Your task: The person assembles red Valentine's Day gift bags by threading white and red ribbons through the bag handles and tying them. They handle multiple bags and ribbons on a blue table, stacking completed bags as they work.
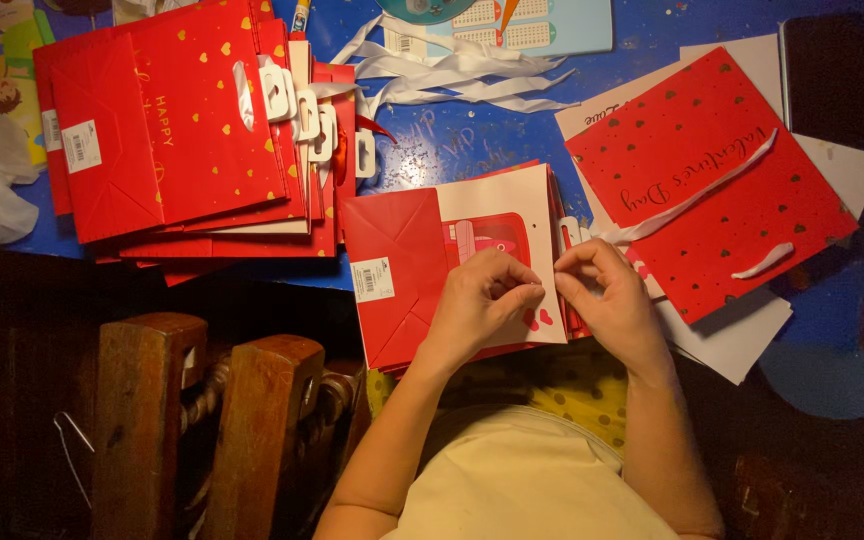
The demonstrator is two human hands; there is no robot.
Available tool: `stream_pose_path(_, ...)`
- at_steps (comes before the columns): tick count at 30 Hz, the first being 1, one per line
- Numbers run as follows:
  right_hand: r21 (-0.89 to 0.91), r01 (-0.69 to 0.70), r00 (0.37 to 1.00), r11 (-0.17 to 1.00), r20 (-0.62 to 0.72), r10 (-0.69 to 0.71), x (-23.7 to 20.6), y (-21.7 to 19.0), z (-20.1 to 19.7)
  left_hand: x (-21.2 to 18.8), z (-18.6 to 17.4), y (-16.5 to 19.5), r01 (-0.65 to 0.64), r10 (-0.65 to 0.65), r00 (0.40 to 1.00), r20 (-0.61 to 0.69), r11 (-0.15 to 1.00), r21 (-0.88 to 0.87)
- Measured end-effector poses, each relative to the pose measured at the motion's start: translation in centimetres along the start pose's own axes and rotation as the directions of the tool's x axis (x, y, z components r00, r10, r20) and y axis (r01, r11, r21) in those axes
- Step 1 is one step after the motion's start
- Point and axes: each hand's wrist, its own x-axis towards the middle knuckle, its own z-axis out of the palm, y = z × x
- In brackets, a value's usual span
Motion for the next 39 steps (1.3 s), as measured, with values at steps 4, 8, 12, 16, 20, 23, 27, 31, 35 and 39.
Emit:
stream_pose_path(4,-0.039,0.033,0.998,0.999,0.053,-0.031,-0.2,-1.8,0.0,-0.2,0.1,-0.4,-0.035,0.034,0.999,-0.018,0.999,-0.033)
stream_pose_path(8,-0.526,0.333,0.942,0.783,0.159,-0.294,-0.3,-3.6,0.4,-0.5,0.2,-1.0,-0.068,0.063,0.997,-0.053,0.992,-0.106)
stream_pose_path(12,-0.556,0.287,0.957,0.78,0.14,-0.253,-0.4,-4.3,0.5,-1.0,0.1,-1.0,-0.019,0.001,0.999,-0.05,0.934,-0.357)
stream_pose_path(16,-0.593,0.329,0.938,0.735,0.118,-0.325,-1.0,-4.3,0.6,-1.3,-2.3,-0.5,-0.056,0.034,0.998,-0.052,0.849,-0.526)
stream_pose_path(20,-0.632,0.295,0.945,0.716,0.082,-0.316,-1.6,-4.3,0.6,-1.3,-5.2,-0.3,-0.159,0.059,0.982,-0.181,0.778,-0.608)
stream_pose_path(23,-0.618,0.287,0.948,0.732,0.072,-0.311,-1.9,-4.3,0.7,-0.5,-6.6,-0.6,-0.221,0.041,0.963,-0.265,0.682,-0.697)
stream_pose_path(27,-0.616,0.28,0.949,0.736,0.06,-0.31,-2.1,-4.4,0.9,0.2,-6.2,-1.6,-0.179,-0.025,0.969,-0.245,0.612,-0.77)
stream_pose_path(31,-0.605,0.267,0.949,0.75,0.029,-0.314,-2.4,-4.5,1.1,0.7,-5.6,-2.8,-0.138,-0.045,0.982,-0.185,0.503,-0.853)
stream_pose_path(35,-0.617,0.259,0.949,0.743,0.019,-0.315,-2.4,-4.3,1.2,1.3,-5.9,-4.1,-0.113,-0.098,0.984,-0.151,0.319,-0.941)
stream_pose_path(39,-0.579,0.193,0.972,0.792,0.001,-0.237,-2.1,-3.5,1.4,1.6,-6.0,-5.4,-0.112,-0.109,0.983,-0.144,0.26,-0.959)
